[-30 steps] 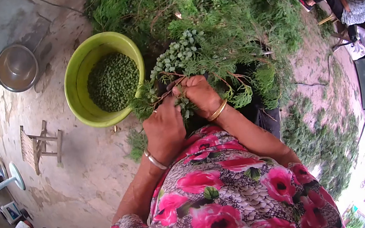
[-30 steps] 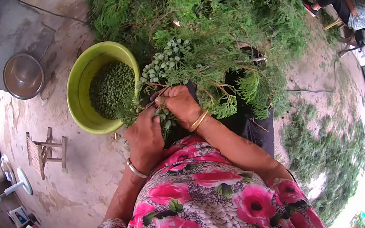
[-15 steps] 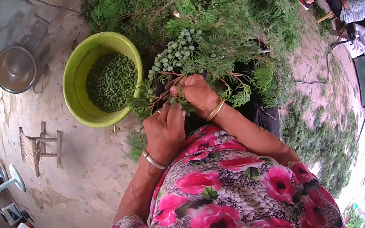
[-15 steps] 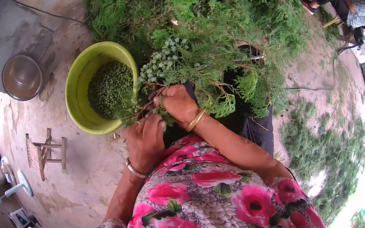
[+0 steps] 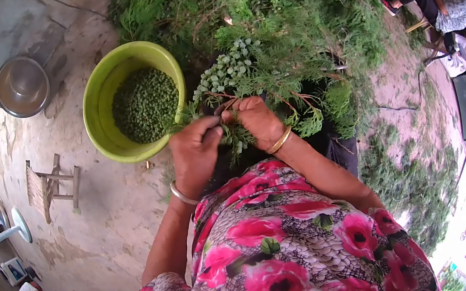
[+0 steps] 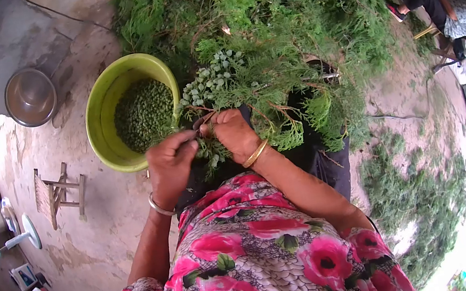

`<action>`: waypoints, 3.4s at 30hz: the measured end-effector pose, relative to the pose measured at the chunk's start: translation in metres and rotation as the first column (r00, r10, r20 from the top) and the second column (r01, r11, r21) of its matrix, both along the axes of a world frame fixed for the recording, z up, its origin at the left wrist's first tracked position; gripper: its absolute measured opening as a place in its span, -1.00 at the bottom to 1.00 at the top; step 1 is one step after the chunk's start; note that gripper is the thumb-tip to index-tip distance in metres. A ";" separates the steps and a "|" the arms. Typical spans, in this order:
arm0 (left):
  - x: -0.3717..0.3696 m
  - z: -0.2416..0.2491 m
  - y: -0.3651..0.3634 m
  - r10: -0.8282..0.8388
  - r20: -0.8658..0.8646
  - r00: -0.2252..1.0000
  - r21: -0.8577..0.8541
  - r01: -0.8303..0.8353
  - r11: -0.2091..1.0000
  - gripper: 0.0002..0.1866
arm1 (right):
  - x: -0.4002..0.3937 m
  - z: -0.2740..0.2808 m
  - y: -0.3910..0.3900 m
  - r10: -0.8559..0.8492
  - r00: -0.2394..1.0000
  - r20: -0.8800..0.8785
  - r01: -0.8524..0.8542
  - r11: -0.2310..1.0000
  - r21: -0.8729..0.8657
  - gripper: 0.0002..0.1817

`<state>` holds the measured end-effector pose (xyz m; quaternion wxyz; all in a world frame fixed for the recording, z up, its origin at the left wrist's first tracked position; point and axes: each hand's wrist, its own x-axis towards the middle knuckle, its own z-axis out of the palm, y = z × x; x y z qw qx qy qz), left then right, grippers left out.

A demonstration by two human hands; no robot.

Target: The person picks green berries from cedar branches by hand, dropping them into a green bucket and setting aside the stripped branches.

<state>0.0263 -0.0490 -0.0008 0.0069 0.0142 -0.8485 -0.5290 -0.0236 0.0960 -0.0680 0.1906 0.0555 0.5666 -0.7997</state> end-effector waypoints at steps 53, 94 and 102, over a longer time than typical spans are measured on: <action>0.015 -0.015 0.018 0.003 0.047 0.999 0.193 -0.012 0.981 -0.83 | 0.000 0.008 -0.002 -0.040 0.985 0.170 0.073 0.978 -0.198 -0.73; 0.018 -0.022 0.027 0.050 -0.202 0.978 0.068 -0.037 0.997 -0.71 | -0.004 -0.017 -0.002 -0.045 0.993 0.108 0.057 0.993 -0.106 -0.93; 0.032 -0.014 0.010 0.162 -0.022 0.987 0.158 -0.156 0.975 -0.85 | -0.005 -0.017 -0.002 0.019 0.984 0.175 0.000 0.994 -0.109 -0.90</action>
